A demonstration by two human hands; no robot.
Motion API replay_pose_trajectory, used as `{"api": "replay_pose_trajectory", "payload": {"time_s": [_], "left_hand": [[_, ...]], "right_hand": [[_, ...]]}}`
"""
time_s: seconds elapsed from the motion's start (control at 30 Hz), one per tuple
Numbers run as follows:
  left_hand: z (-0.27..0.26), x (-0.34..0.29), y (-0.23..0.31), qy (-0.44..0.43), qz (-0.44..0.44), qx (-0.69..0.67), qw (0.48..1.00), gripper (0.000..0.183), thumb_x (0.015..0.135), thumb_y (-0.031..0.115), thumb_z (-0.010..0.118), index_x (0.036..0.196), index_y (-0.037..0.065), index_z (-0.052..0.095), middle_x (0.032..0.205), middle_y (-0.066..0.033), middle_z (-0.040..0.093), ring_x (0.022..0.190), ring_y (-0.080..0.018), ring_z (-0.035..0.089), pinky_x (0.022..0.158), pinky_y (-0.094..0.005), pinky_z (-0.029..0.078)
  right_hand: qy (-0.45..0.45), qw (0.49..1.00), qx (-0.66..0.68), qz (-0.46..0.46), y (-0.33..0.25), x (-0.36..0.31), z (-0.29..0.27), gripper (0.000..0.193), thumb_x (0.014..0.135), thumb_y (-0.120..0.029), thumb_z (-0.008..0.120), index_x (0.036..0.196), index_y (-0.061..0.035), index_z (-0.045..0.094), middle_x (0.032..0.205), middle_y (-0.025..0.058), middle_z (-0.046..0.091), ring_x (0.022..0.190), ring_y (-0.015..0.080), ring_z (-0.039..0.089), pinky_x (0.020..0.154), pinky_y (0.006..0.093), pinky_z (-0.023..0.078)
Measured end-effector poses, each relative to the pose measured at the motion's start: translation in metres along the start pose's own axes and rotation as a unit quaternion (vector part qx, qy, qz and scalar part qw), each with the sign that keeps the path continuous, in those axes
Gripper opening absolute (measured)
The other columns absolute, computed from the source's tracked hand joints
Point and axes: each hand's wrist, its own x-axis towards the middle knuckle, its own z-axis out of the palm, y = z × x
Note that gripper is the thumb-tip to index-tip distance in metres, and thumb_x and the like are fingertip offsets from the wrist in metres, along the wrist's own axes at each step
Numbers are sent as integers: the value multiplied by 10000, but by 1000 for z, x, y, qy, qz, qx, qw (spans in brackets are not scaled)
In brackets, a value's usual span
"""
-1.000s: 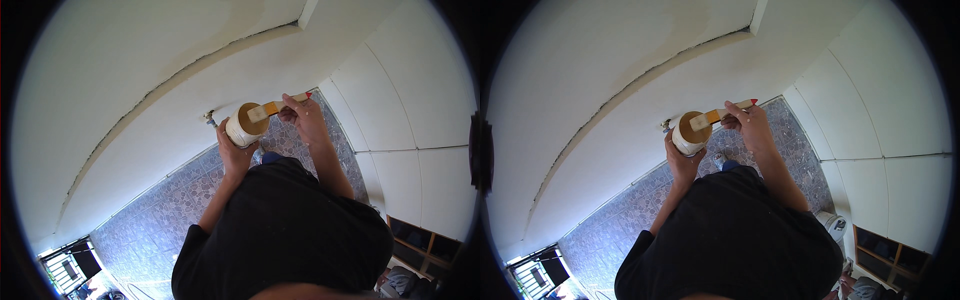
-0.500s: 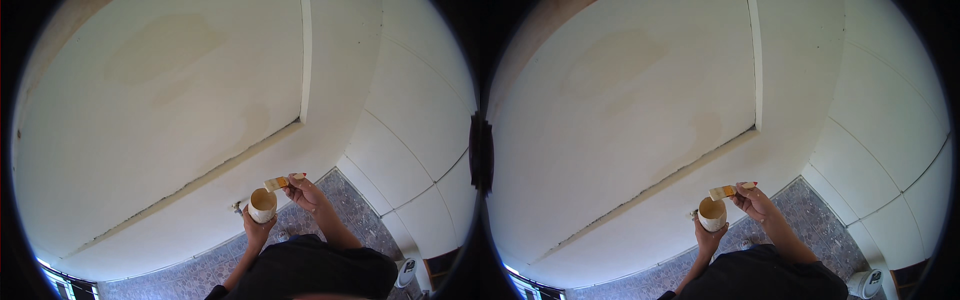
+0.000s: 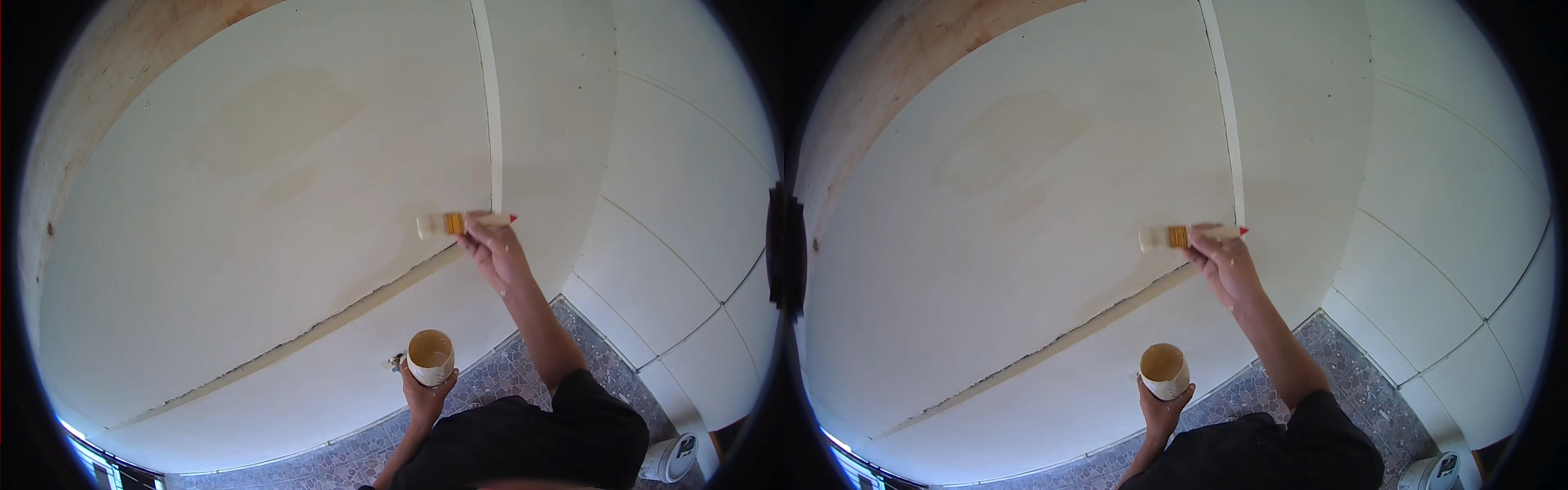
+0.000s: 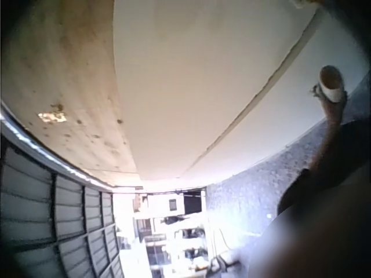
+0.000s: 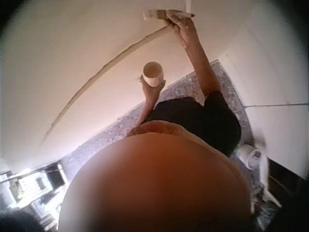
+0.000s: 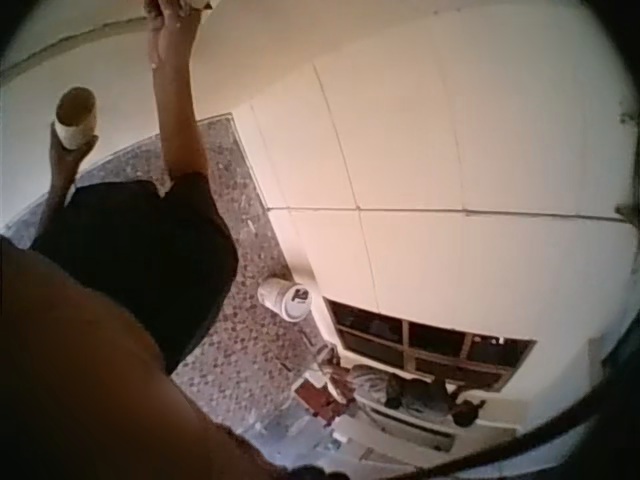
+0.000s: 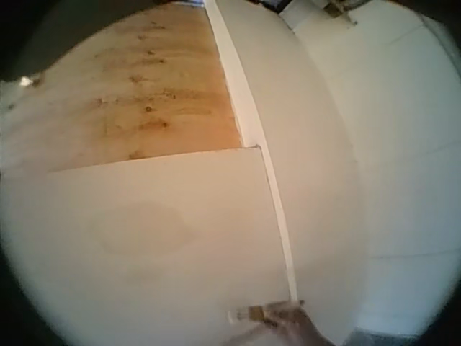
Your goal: The person is painting the edge of a ceiling beam using a brush and a small paint container.
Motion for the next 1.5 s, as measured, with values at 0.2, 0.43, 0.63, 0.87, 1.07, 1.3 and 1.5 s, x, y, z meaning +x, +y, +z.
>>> {"api": "replay_pose_trajectory", "payload": {"time_s": [0.2, 0.43, 0.63, 0.87, 1.07, 1.3, 1.5], "left_hand": [[-2, -8, 9, -10, -10, -32, 999, 890, 743, 227, 977, 1418, -5, 445, 1289, -179, 652, 1169, -282, 673, 978, -426, 558], [-4, -13, 9, 3, -32, -41, 999, 873, 744, 220, 978, 1407, -1, 455, 1289, -171, 646, 1178, -277, 667, 984, -424, 554], [-4, -13, -1, 29, -6, -20, 999, 890, 733, 211, 987, 1402, -15, 443, 1235, -200, 677, 1130, -315, 704, 942, -428, 574], [-1, -14, -8, 37, -8, -17, 999, 905, 728, 221, 988, 1407, -19, 440, 1242, -203, 671, 1131, -319, 697, 942, -435, 568], [-5, -16, -2, 14, -26, -20, 999, 898, 743, 185, 975, 1430, -2, 429, 1292, -171, 640, 1174, -274, 666, 977, -414, 559], [-9, -21, 0, 23, -37, -15, 999, 911, 727, 232, 994, 1409, -17, 442, 1251, -202, 667, 1143, -313, 691, 954, -431, 562], [-11, -25, -6, 30, -30, -14, 999, 928, 724, 235, 995, 1420, -18, 436, 1253, -201, 666, 1148, -314, 689, 962, -429, 560]], "right_hand": [[3, 955, -123, -268, -84, 87, 60, 202, 993, -111, 769, 1123, 37, 722, 990, 98, 754, 944, 161, 710, 889, 360, 598], [-67, 903, -172, -388, -109, 140, 112, 238, 977, -146, 799, 1094, 52, 738, 955, 95, 775, 847, 140, 728, 827, 312, 609], [74, 792, -290, -532, -120, 174, 126, 177, 988, -132, 776, 1085, 14, 751, 907, 84, 783, 798, 134, 747, 785, 288, 587], [20, 525, -470, -709, -69, 184, 167, 130, 851, -5, 748, 978, -18, 725, 933, 135, 735, 931, 336, 697, 814, 442, 599], [-131, 654, -374, -644, -29, 139, 213, 127, 935, -22, 767, 1053, -22, 720, 968, 108, 758, 880, 247, 740, 743, 361, 606], [57, 809, -252, -529, -119, 226, 102, 229, 990, -140, 788, 1083, 61, 729, 927, 107, 777, 815, 148, 755, 773, 280, 600], [148, 693, -361, -606, -138, 210, 102, 90, 964, -92, 745, 972, -2, 749, 832, 107, 763, 739, 224, 743, 705, 332, 584]]}}
